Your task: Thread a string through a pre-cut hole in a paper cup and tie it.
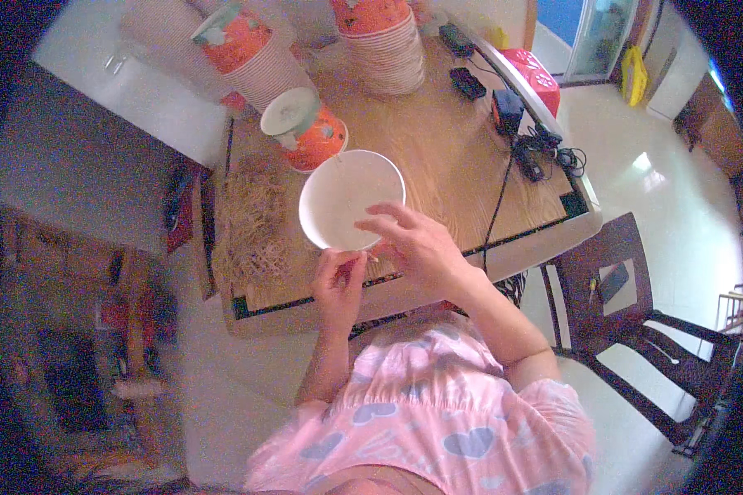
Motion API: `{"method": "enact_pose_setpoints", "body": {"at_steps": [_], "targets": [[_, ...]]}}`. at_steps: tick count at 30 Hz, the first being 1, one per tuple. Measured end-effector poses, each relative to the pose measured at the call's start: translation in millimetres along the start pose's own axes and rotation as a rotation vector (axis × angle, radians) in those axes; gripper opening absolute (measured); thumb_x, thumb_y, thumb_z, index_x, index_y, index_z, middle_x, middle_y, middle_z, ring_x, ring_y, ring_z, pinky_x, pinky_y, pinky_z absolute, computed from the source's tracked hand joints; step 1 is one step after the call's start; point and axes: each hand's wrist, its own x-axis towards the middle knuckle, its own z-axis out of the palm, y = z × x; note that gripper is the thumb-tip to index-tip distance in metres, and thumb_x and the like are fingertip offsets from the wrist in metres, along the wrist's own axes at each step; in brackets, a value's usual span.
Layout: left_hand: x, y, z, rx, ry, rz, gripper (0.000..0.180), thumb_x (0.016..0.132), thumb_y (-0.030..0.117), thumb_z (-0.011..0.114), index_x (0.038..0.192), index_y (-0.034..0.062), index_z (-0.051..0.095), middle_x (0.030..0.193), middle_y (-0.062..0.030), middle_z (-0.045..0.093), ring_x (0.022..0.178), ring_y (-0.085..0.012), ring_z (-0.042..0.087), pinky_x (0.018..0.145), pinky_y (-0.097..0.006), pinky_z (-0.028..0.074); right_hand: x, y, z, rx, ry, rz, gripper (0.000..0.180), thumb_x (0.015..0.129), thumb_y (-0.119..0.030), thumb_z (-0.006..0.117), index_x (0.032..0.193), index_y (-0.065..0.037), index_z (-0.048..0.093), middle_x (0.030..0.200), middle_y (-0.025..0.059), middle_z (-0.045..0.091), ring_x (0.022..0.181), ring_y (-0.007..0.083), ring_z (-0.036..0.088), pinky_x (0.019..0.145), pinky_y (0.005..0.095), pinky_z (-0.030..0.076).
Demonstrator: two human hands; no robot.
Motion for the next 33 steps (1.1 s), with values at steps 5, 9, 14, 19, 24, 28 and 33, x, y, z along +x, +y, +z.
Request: {"method": "enact_pose_setpoints", "body": {"at_steps": [5, 9, 14, 19, 24, 28, 33], "targets": [[-5.5, -8.9, -10.3, -0.057, 0.049, -0.020, 0.007, 0.080, 0.005, 0.064, 0.083, 0.0017, 0.058, 0.081, -0.0036, 0.052, 0.069, -0.0092, 0.052, 0.059, -0.021, 0.043, 11.6, 2.5, 10.8, -0.151, -0.258, -0.119, 0.010, 0.080, -0.014, 0.057, 0.087, -0.007, 0.056, 0.093, 0.0097, 0.058, 0.080, 0.0296, 0.059, 0.067, 0.0377, 0.048], [2.2, -26.5, -23.5, -0.125, 0.138, 0.057, 0.008, 0.079, 0.004, 0.063, 0.084, 0.0018, 0.058, 0.098, -0.0081, 0.050, 0.074, -0.0111, 0.053, 0.064, -0.023, 0.046, 21.0, -21.0, 16.9, -0.083, -0.282, -0.085, 0.010, 0.080, -0.015, 0.057, 0.081, -0.007, 0.053, 0.074, 0.0110, 0.055, 0.069, 0.0303, 0.058, 0.059, 0.0394, 0.046], [28.1, -27.2, -24.8, 0.065, 0.159, 0.011, 0.035, 0.074, 0.007, 0.066, 0.104, 0.0030, 0.050, 0.111, -0.0126, 0.044, 0.089, -0.0202, 0.054, 0.072, -0.029, 0.048, 44.1, -34.4, 18.1, -0.077, -0.358, -0.107, 0.010, 0.079, -0.015, 0.058, 0.083, -0.007, 0.053, 0.067, 0.0114, 0.057, 0.062, 0.0300, 0.059, 0.055, 0.0384, 0.046], [54.9, -37.7, -21.3, -0.054, 0.116, -0.096, 0.073, 0.071, 0.009, 0.069, 0.131, 0.0036, 0.027, 0.118, -0.0191, 0.043, 0.102, -0.0299, 0.051, 0.083, -0.037, 0.046, 99.6, -39.9, -8.2, -0.316, -0.501, -0.103, 0.011, 0.079, -0.016, 0.058, 0.084, -0.008, 0.054, 0.063, 0.0111, 0.059, 0.060, 0.0291, 0.061, 0.053, 0.0398, 0.047], [84.1, -22.1, -16.3, -0.013, -0.058, -0.171, 0.077, 0.072, 0.005, 0.065, 0.135, 0.0027, 0.021, 0.114, -0.0192, 0.050, 0.102, -0.0309, 0.053, 0.083, -0.038, 0.045, 124.0, -36.5, -0.2, -0.419, -0.636, -0.224, 0.008, 0.079, -0.016, 0.057, 0.083, -0.010, 0.055, 0.061, 0.0111, 0.058, 0.058, 0.0309, 0.059, 0.053, 0.0409, 0.047], [87.2, -47.6, -15.5, 0.127, -0.224, -0.192, 0.068, 0.072, 0.004, 0.062, 0.132, 0.0038, 0.029, 0.108, -0.0185, 0.055, 0.098, -0.0317, 0.056, 0.080, -0.038, 0.046, 154.7, -37.8, -5.7, -0.543, -0.562, -0.130, 0.009, 0.078, -0.017, 0.058, 0.083, -0.009, 0.055, 0.063, 0.0115, 0.058, 0.061, 0.0300, 0.060, 0.054, 0.0395, 0.047], [74.3, -53.2, -23.9, 0.390, -0.356, -0.313, 0.034, 0.079, 0.015, 0.062, 0.110, 0.0022, 0.054, 0.085, -0.0174, 0.062, 0.078, -0.0313, 0.062, 0.075, -0.040, 0.048, 177.5, 36.9, -47.5, -0.408, -0.477, 0.124, 0.010, 0.079, -0.017, 0.058, 0.083, -0.008, 0.057, 0.065, 0.0080, 0.059, 0.058, 0.0230, 0.059, 0.054, 0.0355, 0.048]]}}
